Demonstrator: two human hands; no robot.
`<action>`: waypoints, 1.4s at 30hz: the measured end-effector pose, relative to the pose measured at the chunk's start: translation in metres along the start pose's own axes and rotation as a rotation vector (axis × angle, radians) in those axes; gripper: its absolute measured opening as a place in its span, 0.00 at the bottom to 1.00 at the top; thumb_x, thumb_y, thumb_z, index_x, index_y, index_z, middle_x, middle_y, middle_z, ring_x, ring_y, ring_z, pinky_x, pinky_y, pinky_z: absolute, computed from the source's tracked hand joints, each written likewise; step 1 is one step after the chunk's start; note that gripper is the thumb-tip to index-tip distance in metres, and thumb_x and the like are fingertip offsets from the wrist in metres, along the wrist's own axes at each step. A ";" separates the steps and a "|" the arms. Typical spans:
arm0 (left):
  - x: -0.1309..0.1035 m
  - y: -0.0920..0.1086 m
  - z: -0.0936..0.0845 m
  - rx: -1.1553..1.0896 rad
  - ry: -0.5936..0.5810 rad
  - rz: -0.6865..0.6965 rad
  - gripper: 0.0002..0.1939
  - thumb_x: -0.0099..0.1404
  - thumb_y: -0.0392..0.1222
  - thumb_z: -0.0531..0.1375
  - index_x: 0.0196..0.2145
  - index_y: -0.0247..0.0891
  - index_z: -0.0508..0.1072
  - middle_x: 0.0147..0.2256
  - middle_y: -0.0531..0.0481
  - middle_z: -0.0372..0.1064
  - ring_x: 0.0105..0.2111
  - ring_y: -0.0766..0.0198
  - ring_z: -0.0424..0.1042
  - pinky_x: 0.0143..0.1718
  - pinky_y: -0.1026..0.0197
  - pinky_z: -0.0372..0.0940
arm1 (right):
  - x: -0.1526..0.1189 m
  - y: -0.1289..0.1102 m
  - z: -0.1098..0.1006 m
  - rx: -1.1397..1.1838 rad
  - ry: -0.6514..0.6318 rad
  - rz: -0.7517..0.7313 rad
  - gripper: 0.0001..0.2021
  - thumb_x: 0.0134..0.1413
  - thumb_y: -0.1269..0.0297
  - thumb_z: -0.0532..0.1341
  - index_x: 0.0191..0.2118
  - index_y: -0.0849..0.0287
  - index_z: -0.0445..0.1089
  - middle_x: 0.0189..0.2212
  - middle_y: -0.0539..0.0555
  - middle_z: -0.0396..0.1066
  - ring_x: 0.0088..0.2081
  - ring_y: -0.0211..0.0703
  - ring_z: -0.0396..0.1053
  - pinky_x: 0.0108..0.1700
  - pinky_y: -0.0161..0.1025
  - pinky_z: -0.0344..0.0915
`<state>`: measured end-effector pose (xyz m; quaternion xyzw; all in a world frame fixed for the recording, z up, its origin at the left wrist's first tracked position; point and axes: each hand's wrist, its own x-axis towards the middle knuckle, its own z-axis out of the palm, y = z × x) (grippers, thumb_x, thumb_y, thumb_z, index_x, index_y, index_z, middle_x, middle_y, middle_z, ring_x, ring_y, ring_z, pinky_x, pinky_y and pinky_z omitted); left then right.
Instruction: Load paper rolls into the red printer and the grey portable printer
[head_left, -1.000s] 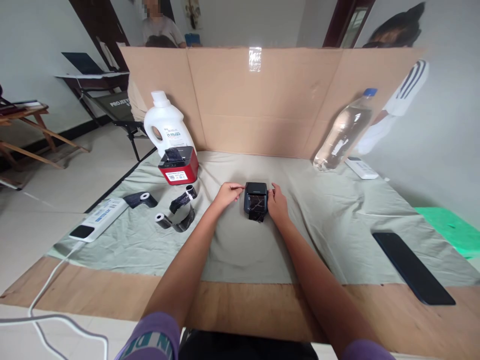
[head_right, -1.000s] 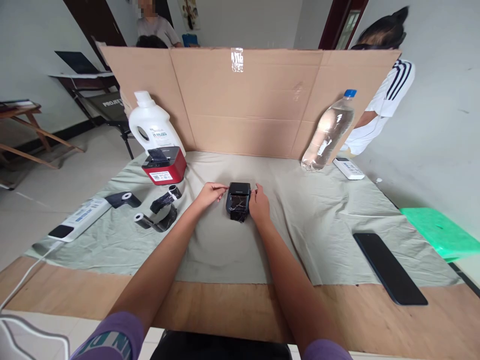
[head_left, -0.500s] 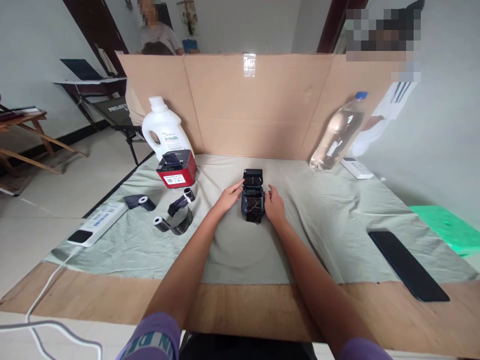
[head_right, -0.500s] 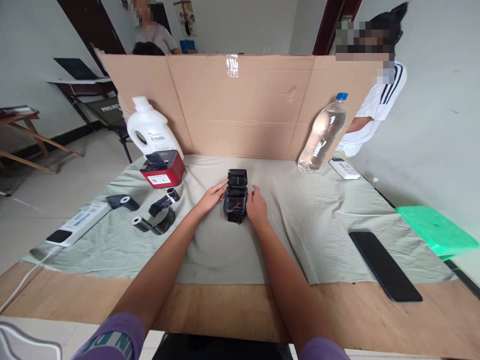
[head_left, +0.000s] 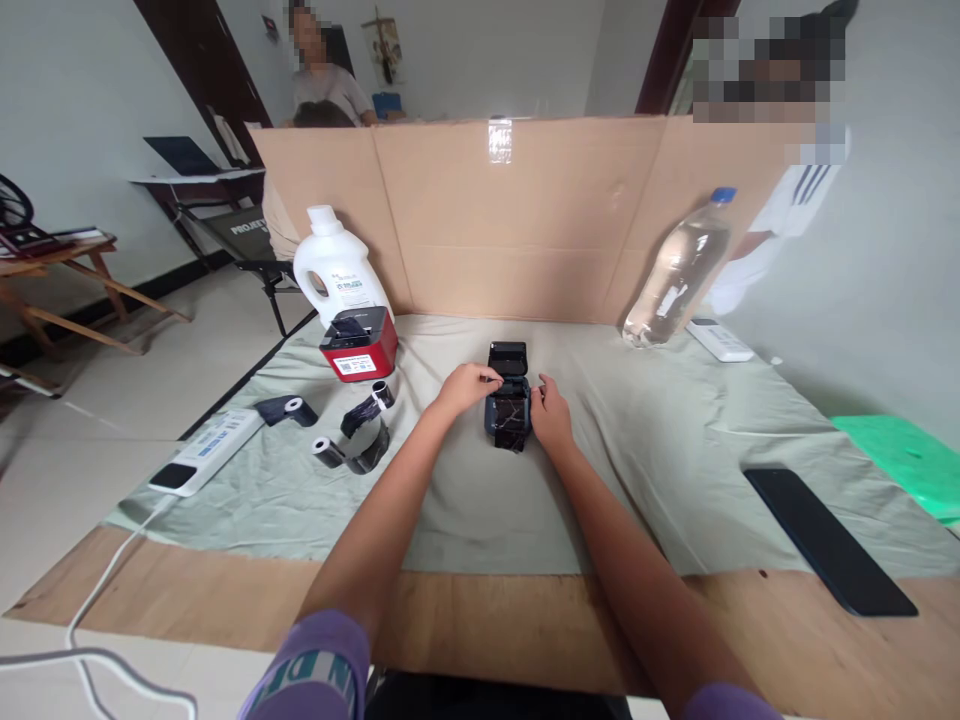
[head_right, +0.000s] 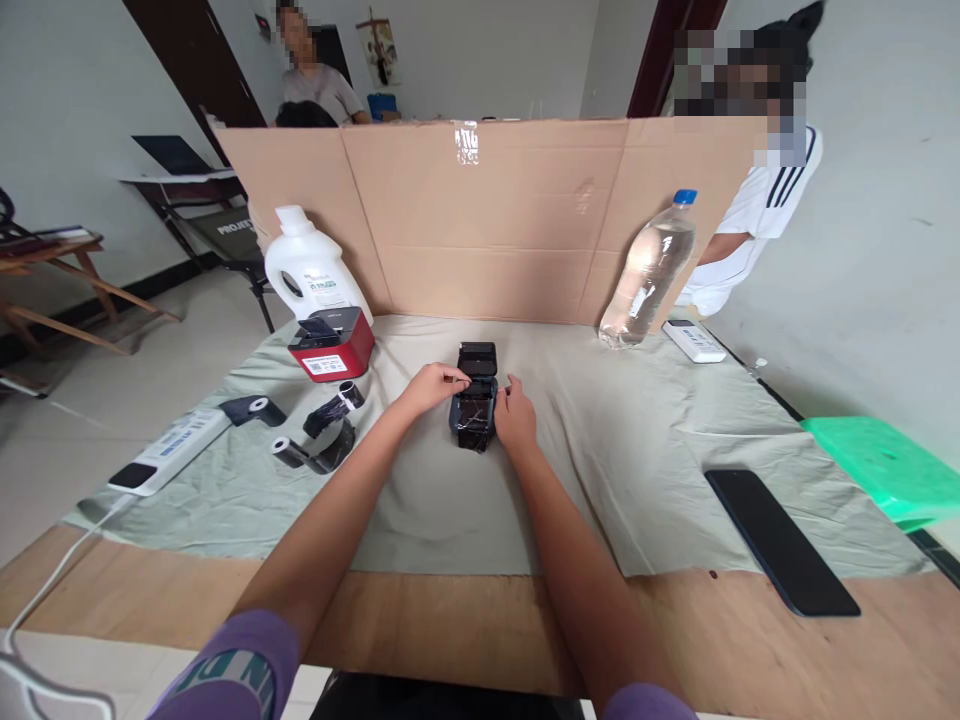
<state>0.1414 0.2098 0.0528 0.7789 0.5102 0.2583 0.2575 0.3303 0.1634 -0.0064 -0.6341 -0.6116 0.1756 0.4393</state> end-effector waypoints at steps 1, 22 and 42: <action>0.007 0.010 -0.006 0.108 -0.087 -0.006 0.12 0.58 0.44 0.63 0.40 0.43 0.82 0.39 0.50 0.79 0.39 0.57 0.75 0.41 0.61 0.67 | 0.000 0.000 0.000 0.001 0.001 0.001 0.24 0.64 0.57 0.47 0.60 0.63 0.62 0.42 0.63 0.75 0.44 0.56 0.72 0.47 0.48 0.65; 0.025 0.062 -0.012 0.731 -0.366 -0.122 0.23 0.52 0.51 0.65 0.46 0.46 0.76 0.48 0.49 0.75 0.44 0.55 0.75 0.40 0.62 0.68 | 0.000 -0.008 -0.003 0.004 -0.052 0.093 0.22 0.65 0.60 0.48 0.60 0.60 0.62 0.46 0.60 0.75 0.47 0.55 0.71 0.49 0.47 0.65; -0.085 0.050 -0.049 0.278 0.394 0.215 0.12 0.58 0.43 0.63 0.41 0.42 0.72 0.54 0.46 0.68 0.50 0.55 0.72 0.50 0.57 0.66 | 0.002 -0.059 -0.035 0.487 -0.168 -0.149 0.17 0.62 0.55 0.52 0.42 0.58 0.74 0.39 0.54 0.76 0.33 0.42 0.69 0.39 0.38 0.66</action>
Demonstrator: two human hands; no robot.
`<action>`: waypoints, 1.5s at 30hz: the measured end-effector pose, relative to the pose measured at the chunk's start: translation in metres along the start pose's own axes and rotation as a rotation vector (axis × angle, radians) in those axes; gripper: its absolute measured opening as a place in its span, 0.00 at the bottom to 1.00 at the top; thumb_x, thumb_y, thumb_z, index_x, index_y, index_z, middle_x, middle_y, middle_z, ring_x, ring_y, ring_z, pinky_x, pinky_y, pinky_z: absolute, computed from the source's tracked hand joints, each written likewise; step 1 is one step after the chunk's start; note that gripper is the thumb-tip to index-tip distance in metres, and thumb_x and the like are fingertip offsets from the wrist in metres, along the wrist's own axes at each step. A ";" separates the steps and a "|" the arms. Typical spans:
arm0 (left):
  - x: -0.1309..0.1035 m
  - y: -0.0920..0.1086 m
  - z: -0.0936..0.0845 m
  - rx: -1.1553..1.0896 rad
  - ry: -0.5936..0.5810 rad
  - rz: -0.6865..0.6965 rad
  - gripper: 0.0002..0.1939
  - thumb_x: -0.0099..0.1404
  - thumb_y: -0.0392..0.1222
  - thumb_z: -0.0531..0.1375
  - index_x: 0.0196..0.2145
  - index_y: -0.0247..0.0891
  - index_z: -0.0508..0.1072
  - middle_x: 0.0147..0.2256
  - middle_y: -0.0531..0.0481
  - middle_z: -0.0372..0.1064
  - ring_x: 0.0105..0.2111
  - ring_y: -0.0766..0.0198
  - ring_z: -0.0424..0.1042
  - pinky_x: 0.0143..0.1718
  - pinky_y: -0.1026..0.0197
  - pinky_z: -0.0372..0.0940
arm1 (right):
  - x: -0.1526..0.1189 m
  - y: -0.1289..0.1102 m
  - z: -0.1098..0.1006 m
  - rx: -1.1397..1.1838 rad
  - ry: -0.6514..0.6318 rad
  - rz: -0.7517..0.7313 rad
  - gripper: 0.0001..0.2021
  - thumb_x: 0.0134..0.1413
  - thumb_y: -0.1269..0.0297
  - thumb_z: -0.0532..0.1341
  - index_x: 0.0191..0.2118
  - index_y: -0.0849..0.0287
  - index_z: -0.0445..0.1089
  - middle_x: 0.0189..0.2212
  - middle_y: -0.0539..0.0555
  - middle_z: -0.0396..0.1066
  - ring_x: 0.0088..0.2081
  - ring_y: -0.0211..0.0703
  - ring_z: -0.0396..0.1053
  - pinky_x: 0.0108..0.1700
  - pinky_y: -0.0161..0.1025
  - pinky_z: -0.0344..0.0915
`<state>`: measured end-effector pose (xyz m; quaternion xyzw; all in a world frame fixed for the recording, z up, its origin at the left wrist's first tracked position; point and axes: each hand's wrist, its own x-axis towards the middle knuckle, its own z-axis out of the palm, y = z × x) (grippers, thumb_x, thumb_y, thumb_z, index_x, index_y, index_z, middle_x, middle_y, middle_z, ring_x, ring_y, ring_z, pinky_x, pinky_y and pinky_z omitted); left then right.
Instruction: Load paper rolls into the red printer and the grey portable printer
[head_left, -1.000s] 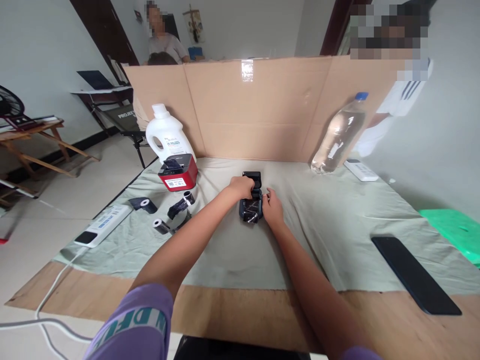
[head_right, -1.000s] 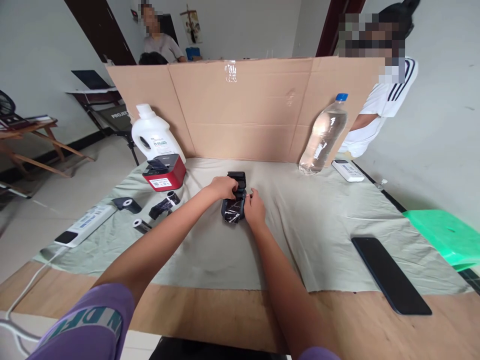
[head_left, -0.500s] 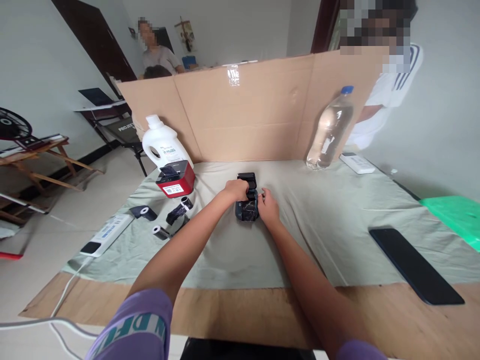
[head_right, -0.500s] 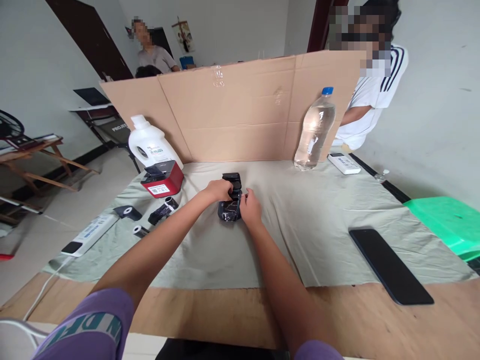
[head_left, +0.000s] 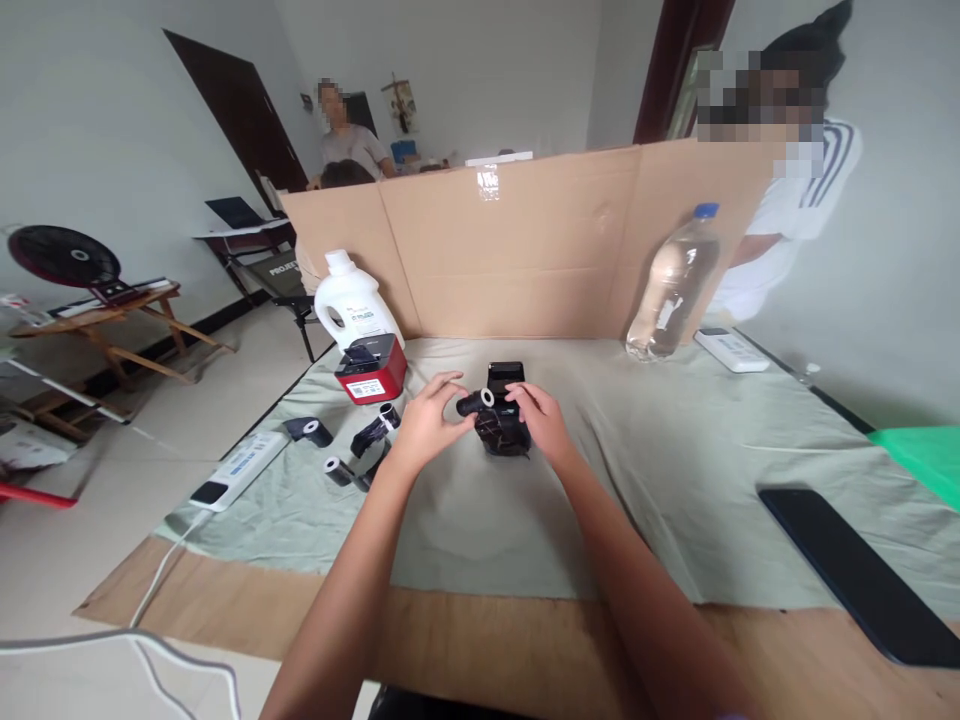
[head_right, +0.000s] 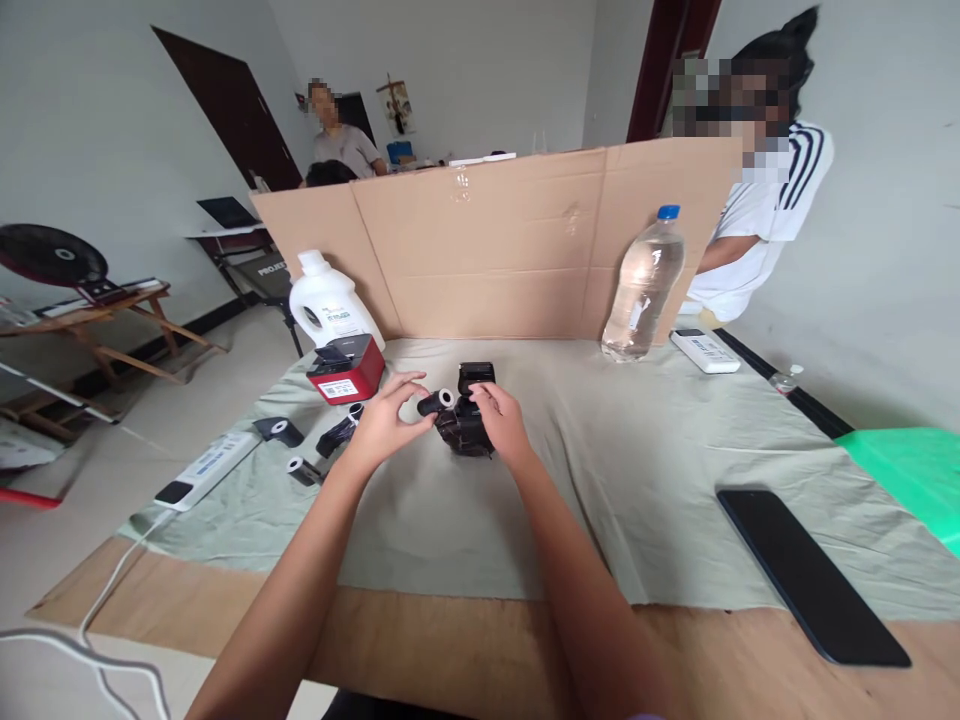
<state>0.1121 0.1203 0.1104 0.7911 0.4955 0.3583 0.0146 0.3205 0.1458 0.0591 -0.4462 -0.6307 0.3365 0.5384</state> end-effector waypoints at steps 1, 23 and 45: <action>-0.013 0.000 -0.003 -0.022 0.008 -0.008 0.12 0.59 0.42 0.63 0.42 0.42 0.71 0.53 0.46 0.69 0.50 0.55 0.72 0.49 0.57 0.66 | 0.000 -0.013 0.002 0.011 -0.096 -0.018 0.16 0.61 0.54 0.54 0.42 0.57 0.75 0.38 0.53 0.76 0.30 0.40 0.68 0.36 0.37 0.65; -0.064 -0.016 0.016 0.106 0.207 -0.089 0.14 0.68 0.48 0.58 0.47 0.40 0.73 0.41 0.44 0.76 0.44 0.54 0.72 0.46 0.54 0.61 | -0.018 -0.073 0.039 -0.264 -0.299 -0.204 0.11 0.54 0.59 0.63 0.43 0.53 0.76 0.34 0.51 0.76 0.27 0.40 0.65 0.32 0.37 0.63; -0.134 -0.170 -0.091 -0.087 0.512 -0.844 0.17 0.60 0.55 0.60 0.36 0.39 0.67 0.30 0.52 0.69 0.31 0.59 0.68 0.37 0.58 0.64 | -0.045 0.009 0.073 -0.474 -0.160 -0.485 0.11 0.62 0.70 0.51 0.38 0.55 0.71 0.35 0.54 0.73 0.36 0.46 0.68 0.43 0.43 0.58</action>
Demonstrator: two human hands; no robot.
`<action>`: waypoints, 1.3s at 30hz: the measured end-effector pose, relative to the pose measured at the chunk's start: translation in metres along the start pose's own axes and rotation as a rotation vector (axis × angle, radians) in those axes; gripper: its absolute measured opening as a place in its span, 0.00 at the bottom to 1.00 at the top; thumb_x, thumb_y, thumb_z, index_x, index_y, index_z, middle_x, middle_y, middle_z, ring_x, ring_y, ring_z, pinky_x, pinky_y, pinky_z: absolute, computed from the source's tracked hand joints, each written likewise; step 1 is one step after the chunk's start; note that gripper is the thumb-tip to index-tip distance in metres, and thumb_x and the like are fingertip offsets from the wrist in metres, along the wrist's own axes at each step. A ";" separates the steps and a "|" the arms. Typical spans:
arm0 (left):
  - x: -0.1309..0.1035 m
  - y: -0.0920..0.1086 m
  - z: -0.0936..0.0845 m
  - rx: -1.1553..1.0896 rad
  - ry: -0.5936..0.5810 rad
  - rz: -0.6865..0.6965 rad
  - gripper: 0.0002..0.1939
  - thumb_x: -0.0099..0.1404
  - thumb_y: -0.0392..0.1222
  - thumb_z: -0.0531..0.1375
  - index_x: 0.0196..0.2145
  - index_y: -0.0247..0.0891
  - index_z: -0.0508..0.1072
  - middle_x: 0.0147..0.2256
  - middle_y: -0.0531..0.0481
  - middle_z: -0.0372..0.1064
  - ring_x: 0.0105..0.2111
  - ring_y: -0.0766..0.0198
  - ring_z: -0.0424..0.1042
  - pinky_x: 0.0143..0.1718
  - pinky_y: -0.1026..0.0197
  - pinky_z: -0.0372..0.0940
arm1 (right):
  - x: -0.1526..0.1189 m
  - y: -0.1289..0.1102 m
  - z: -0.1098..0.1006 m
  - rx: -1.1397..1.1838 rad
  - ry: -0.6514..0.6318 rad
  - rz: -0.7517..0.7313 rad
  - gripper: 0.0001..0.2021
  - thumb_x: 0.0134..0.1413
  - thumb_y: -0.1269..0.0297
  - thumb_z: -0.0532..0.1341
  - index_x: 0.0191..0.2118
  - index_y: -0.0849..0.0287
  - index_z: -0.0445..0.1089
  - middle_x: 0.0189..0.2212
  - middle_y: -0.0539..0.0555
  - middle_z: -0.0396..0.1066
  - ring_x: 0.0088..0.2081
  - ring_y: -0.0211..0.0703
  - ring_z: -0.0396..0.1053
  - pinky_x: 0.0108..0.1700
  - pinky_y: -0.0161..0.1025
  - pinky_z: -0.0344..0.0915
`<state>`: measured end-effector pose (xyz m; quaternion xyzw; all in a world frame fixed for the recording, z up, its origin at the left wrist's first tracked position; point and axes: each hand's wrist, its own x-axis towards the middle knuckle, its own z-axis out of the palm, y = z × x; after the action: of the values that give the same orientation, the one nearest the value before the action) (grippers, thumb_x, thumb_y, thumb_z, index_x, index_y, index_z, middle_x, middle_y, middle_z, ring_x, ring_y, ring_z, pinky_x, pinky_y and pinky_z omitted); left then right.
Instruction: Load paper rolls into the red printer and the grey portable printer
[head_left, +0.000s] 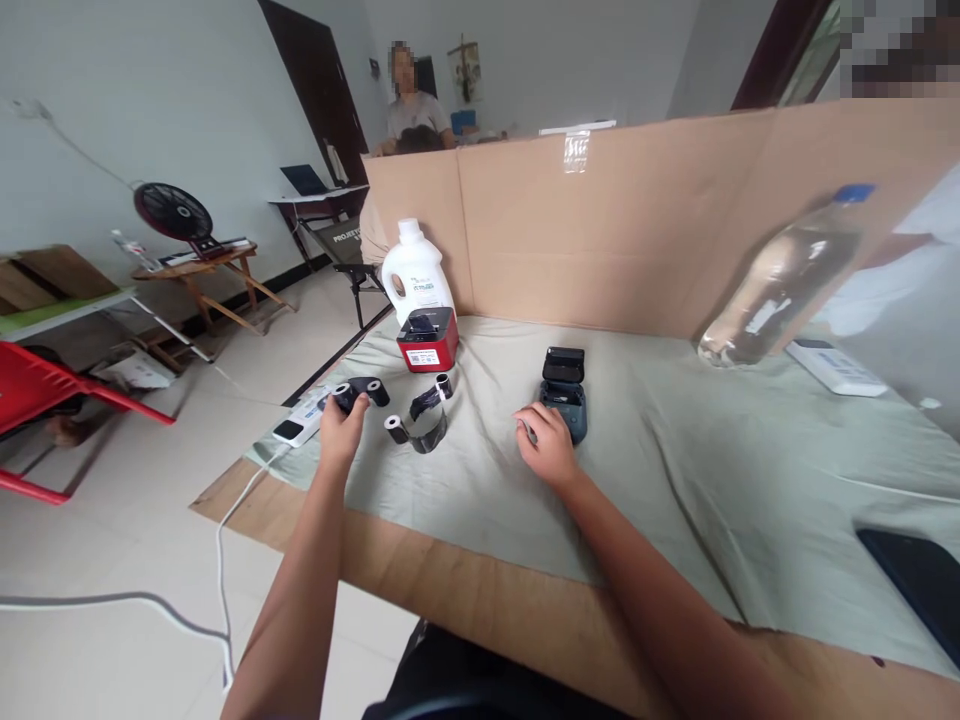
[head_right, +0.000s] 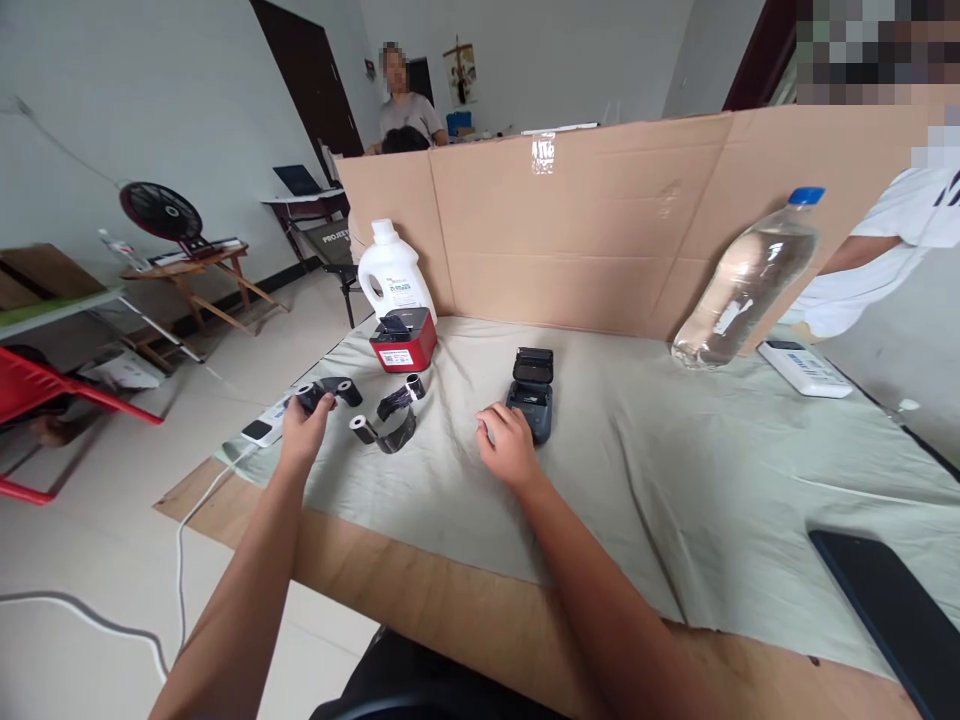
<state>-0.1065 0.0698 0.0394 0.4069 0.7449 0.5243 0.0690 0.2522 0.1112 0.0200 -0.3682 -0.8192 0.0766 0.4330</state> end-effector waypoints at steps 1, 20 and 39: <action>0.000 -0.002 0.002 0.009 -0.007 0.051 0.17 0.60 0.56 0.60 0.36 0.39 0.68 0.31 0.51 0.68 0.32 0.59 0.68 0.38 0.57 0.65 | 0.000 -0.001 0.000 0.008 -0.005 -0.008 0.11 0.62 0.70 0.51 0.38 0.55 0.71 0.34 0.54 0.72 0.35 0.46 0.68 0.43 0.43 0.58; -0.012 -0.017 0.011 0.080 -0.068 0.317 0.25 0.60 0.44 0.62 0.56 0.42 0.70 0.51 0.45 0.72 0.41 0.57 0.72 0.41 0.58 0.68 | -0.002 -0.003 0.007 0.064 0.005 -0.050 0.09 0.61 0.72 0.53 0.38 0.56 0.70 0.34 0.53 0.71 0.31 0.43 0.64 0.40 0.42 0.59; -0.005 -0.028 0.010 0.170 -0.158 0.123 0.35 0.53 0.41 0.65 0.59 0.40 0.64 0.47 0.41 0.71 0.43 0.51 0.72 0.45 0.51 0.67 | -0.003 -0.001 0.008 0.031 -0.013 -0.043 0.09 0.61 0.72 0.54 0.39 0.56 0.70 0.34 0.53 0.71 0.31 0.43 0.64 0.41 0.42 0.59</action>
<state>-0.1125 0.0701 0.0098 0.4962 0.7524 0.4289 0.0607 0.2464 0.1098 0.0139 -0.3435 -0.8284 0.0824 0.4347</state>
